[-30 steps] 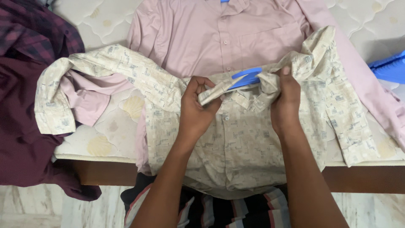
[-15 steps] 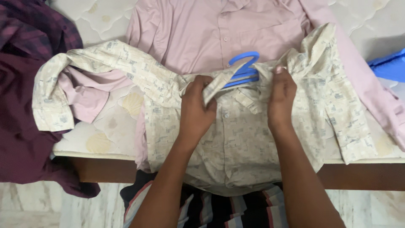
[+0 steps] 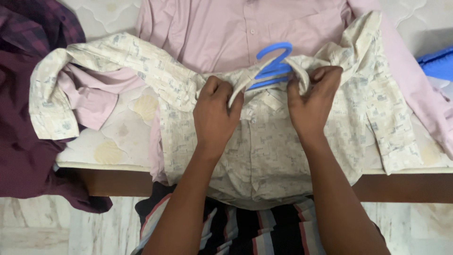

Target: The person buttons a patterned long-sleeve shirt laid flat on a table, then places it on a blue hanger. Next, the person buttons a maroon long-sleeve shirt and places it on a hanger. Both shirts are handled one at a time and left on hangers on the table.

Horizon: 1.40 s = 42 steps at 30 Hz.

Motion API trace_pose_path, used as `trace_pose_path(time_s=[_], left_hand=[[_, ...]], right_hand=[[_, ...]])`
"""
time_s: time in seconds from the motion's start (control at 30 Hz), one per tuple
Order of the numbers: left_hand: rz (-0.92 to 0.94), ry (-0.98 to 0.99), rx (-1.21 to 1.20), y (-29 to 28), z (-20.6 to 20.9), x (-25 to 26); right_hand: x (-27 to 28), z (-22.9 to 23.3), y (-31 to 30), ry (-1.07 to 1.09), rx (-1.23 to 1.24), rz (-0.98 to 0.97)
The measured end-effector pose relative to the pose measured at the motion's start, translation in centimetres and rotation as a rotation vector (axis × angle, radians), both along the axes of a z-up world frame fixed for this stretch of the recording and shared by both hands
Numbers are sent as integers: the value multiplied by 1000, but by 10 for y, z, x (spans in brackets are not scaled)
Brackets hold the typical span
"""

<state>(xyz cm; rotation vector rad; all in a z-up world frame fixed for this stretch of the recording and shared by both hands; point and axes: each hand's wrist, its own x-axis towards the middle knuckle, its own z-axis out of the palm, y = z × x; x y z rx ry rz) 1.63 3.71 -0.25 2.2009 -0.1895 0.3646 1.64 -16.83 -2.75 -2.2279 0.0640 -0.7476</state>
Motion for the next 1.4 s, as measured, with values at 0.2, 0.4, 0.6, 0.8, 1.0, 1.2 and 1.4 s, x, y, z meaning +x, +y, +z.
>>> trace_pose_path(time_s=[0.2, 0.4, 0.6, 0.8, 1.0, 1.2, 1.4], left_hand=[[7, -75, -14, -2, 0, -1], [43, -124, -32, -6, 0, -3], [60, 1, 43, -8, -6, 0], [47, 55, 136, -8, -11, 2], [40, -62, 160, -12, -12, 1], [-38, -91, 16, -16, -11, 2], [-114, 23, -174, -17, -5, -1]], right_hand=[[-1, 5, -1, -10, -231, -65], [-2, 11, 2, 175, -65, -73], [-1, 8, -1, 174, -62, -49], [-1, 4, -3, 170, -6, -38], [-1, 1, -1, 113, 45, -12], [0, -3, -2, -24, 96, 71], [2, 1, 3, 204, 251, 97]])
